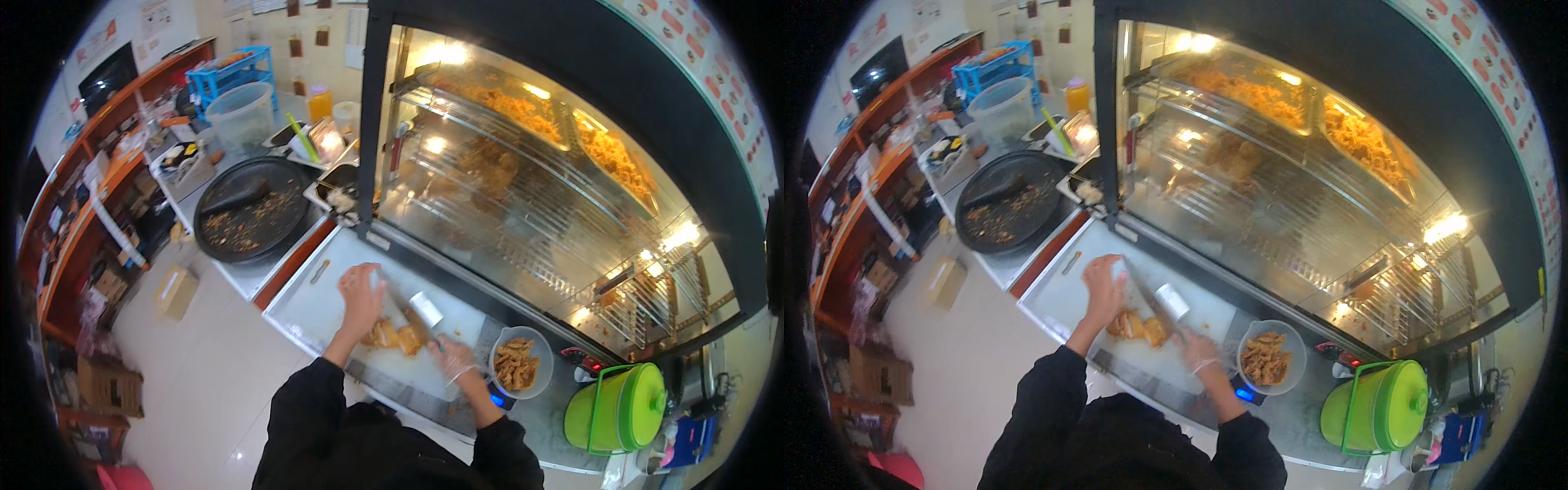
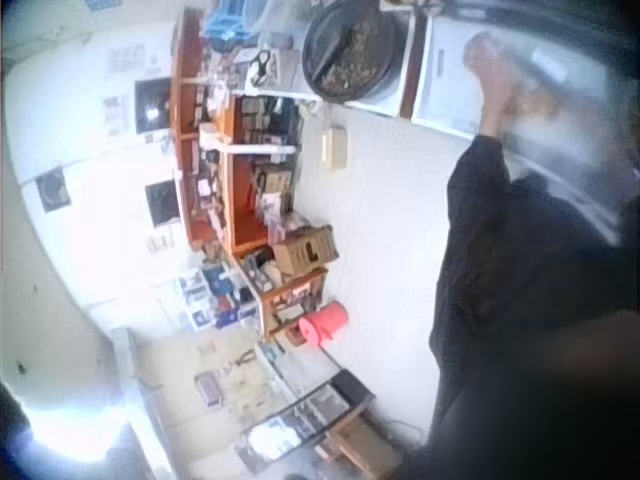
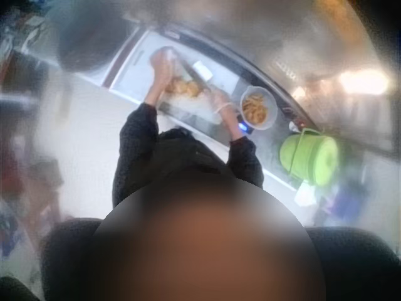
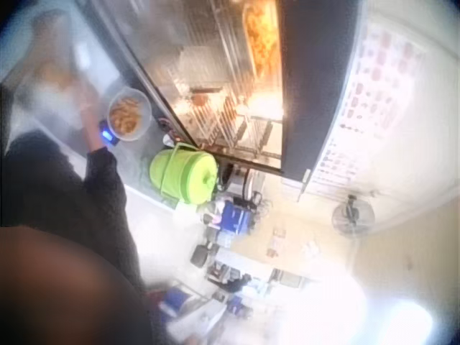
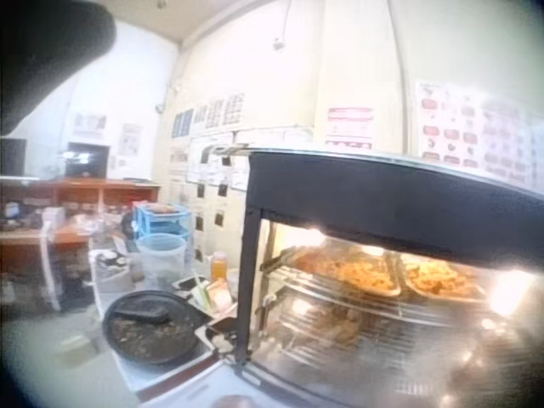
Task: The person assembles a food order by placing a bun and scrambled eggs into a bento box, then retrieves fried chicken from a heated display, cuts it with a knife, and adds it to the box. The person closes the box, retrieves a paper bag, and places the box inside. The person then handles a printed receipt and places it on the display case.
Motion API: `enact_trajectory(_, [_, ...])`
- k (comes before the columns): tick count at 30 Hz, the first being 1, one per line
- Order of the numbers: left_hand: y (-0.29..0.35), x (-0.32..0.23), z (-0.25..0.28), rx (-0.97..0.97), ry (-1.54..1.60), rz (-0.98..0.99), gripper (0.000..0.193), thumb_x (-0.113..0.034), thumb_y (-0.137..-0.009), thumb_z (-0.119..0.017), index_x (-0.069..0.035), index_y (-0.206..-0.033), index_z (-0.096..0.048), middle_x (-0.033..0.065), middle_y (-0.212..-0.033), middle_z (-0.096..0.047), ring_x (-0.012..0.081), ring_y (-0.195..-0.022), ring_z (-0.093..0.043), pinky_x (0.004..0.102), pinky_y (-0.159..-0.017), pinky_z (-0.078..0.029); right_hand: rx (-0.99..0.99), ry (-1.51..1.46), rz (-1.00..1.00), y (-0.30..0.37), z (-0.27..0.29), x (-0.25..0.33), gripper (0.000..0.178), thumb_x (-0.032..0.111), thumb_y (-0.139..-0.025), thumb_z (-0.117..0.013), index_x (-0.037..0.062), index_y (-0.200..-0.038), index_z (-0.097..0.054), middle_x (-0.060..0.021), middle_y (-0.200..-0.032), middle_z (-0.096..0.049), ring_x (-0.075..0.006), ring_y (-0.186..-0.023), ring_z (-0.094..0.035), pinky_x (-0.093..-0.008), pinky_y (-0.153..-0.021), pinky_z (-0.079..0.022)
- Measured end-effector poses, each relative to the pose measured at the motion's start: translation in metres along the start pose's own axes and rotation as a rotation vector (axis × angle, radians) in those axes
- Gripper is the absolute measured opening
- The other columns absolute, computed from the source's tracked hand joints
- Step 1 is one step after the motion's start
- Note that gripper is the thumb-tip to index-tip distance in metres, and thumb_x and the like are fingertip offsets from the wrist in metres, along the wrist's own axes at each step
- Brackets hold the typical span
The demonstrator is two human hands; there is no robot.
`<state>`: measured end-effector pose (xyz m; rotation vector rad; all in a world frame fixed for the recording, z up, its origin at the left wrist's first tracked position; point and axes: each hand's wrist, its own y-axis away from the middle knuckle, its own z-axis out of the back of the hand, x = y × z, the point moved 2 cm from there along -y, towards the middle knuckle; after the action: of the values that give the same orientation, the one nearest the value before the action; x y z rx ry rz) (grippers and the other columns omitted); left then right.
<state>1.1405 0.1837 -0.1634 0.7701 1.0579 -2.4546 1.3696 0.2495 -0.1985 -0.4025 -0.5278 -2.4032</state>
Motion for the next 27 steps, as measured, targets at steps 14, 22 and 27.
enact_trajectory(14, [0.472,0.021,0.204,-0.341,-0.485,1.243,0.032,-0.023,-0.086,-0.055,-0.004,-0.113,-0.050,0.0124,-0.108,-0.054,0.0308,-0.111,-0.039,0.0457,-0.096,-0.026,-0.506,-0.128,0.157,-0.004,-0.038,0.039,0.054,0.037,-0.084,-0.057,0.0003,-0.121,-0.048,-0.0252,-0.119,-0.049,-0.0410,-0.114,-0.043,-0.0483,-0.097,-0.034])
enact_trajectory(22, [0.553,0.076,0.209,-0.403,-0.460,1.475,0.037,-0.023,-0.084,-0.057,-0.006,-0.115,-0.048,0.0094,-0.102,-0.056,0.0299,-0.107,-0.042,0.0465,-0.089,-0.032,-0.530,0.139,-0.132,-0.019,-0.061,0.127,0.083,0.062,-0.072,-0.060,0.0186,-0.139,-0.036,-0.0288,-0.130,-0.039,-0.0415,-0.122,-0.035,-0.0553,-0.099,-0.029])
enact_trajectory(27, [0.544,0.151,0.271,-0.455,-0.447,1.307,0.038,-0.020,-0.084,-0.058,-0.004,-0.116,-0.047,0.0110,-0.104,-0.056,0.0314,-0.106,-0.043,0.0466,-0.089,-0.033,-0.604,0.329,-0.182,-0.019,-0.075,0.159,0.072,0.058,-0.061,-0.071,0.0194,-0.120,-0.057,-0.0193,-0.117,-0.053,-0.0385,-0.118,-0.042,-0.0539,-0.094,-0.036])
